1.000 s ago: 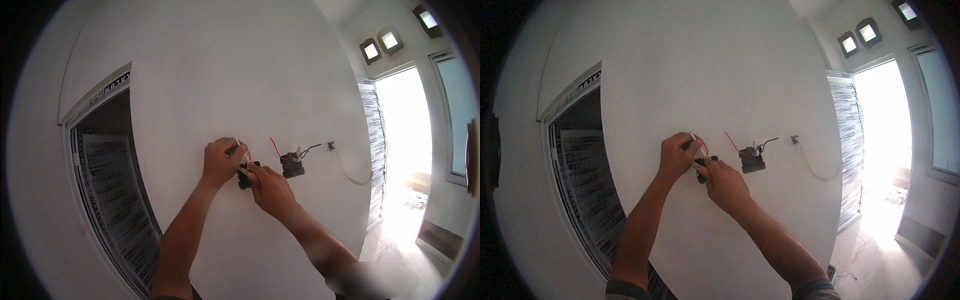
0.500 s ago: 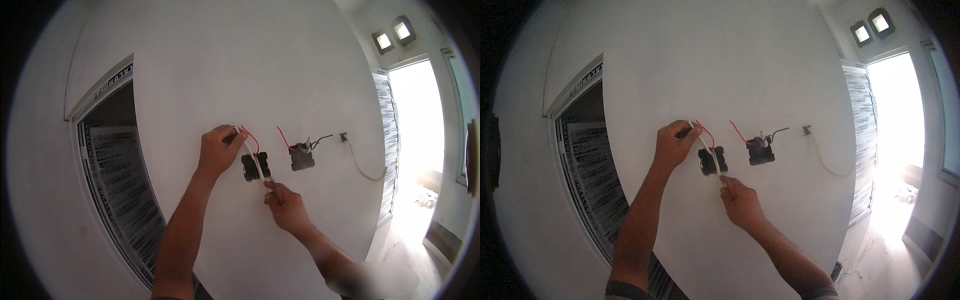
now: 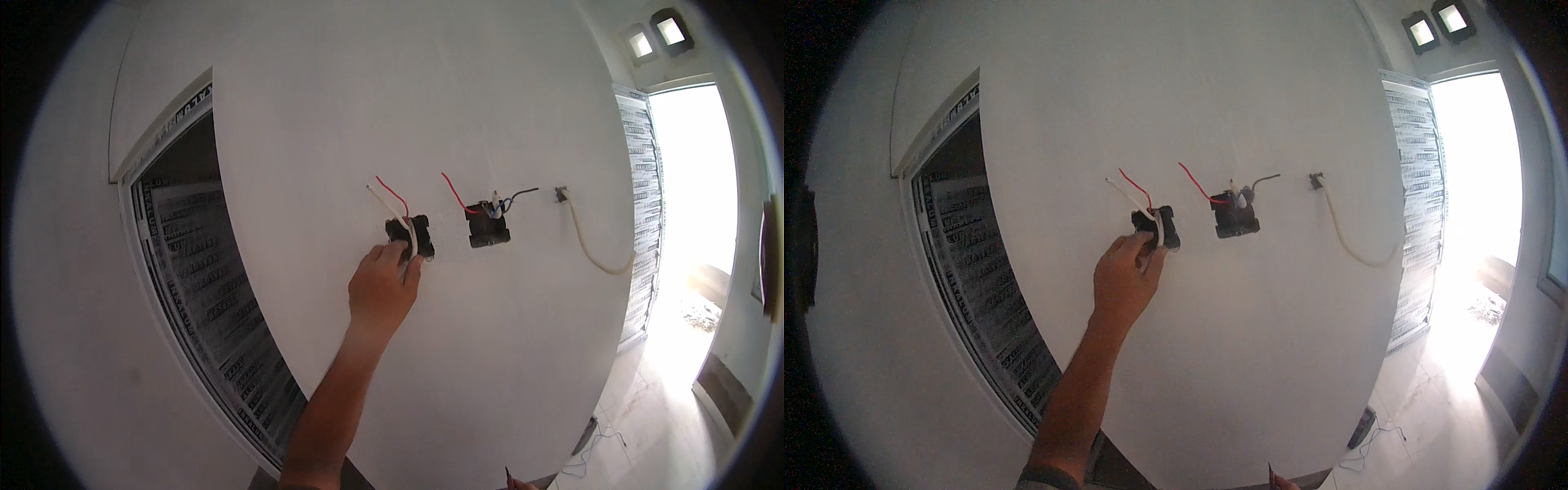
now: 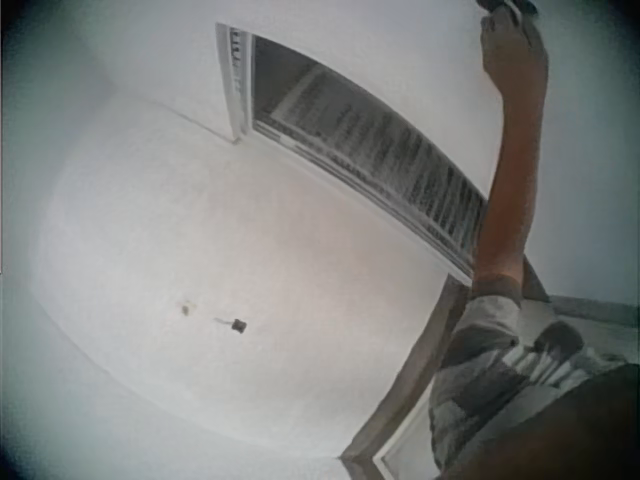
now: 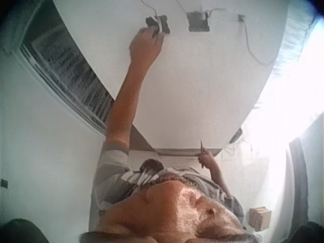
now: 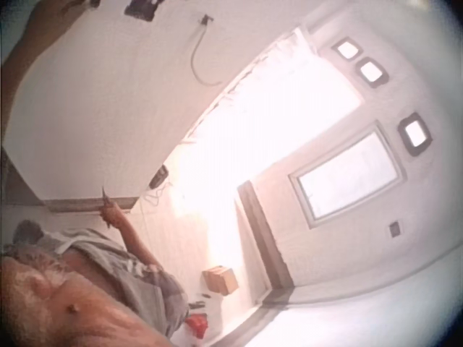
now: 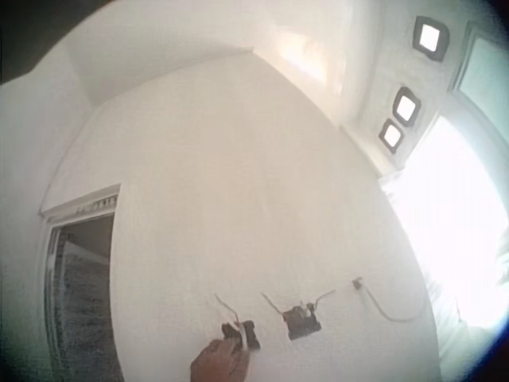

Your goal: The person installs electrical outlets into wall cutouts, using a screwdriver to secure wires and a utility knife to trim excess cable. The person works on two adjacent wall boxes, connecting wires and adjusting components.

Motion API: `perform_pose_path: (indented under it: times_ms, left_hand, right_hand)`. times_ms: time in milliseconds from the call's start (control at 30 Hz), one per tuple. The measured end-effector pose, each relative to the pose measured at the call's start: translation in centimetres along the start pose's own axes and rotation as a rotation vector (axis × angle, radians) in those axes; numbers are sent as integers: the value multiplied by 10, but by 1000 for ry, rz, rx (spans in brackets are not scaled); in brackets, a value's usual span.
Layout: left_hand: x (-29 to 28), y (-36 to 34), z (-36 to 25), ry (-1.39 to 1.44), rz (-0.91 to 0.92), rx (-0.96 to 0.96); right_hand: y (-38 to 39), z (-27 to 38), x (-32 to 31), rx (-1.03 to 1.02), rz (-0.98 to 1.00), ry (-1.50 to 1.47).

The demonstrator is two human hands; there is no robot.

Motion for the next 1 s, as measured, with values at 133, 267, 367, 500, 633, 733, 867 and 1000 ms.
perform_pose_path:
  times_ms: [133,267,367,500,633,733,867,1000]
  left_hand:
    - [12,-5,-12,-142,-36,-54]
    - [21,-10,-10,-193,-48,-108]
    - [18,-8,-11,-238,-123,-83]
    - [22,-4,-2,-236,-103,-120]
    - [26,1,3,-165,-184,-115]
    - [30,5,10,-130,-238,-114]
    - [27,12,7,-64,-352,-71]
    - [26,13,8,-88,-363,-90]
  right_hand:
    - [44,-21,4,-3,-108,-471]
    - [64,-12,-15,-16,-161,-142]
    - [82,29,-8,-56,-93,6]
    - [105,88,11,-90,-105,-26]
    - [113,121,15,-158,-126,48]
    - [112,153,23,-262,-68,-4]
    - [119,212,29,-388,-167,96]
    - [118,266,29,-391,-255,55]
Point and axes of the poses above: each hand's wrist, its own y-axis away from the middle knuckle, its own x-axis out of the palm, z = x × y, the point moved 9 cm from there along -y, towards the middle knuckle, and after that the axes turned 14 degrees about z, right-handed, at the moved point
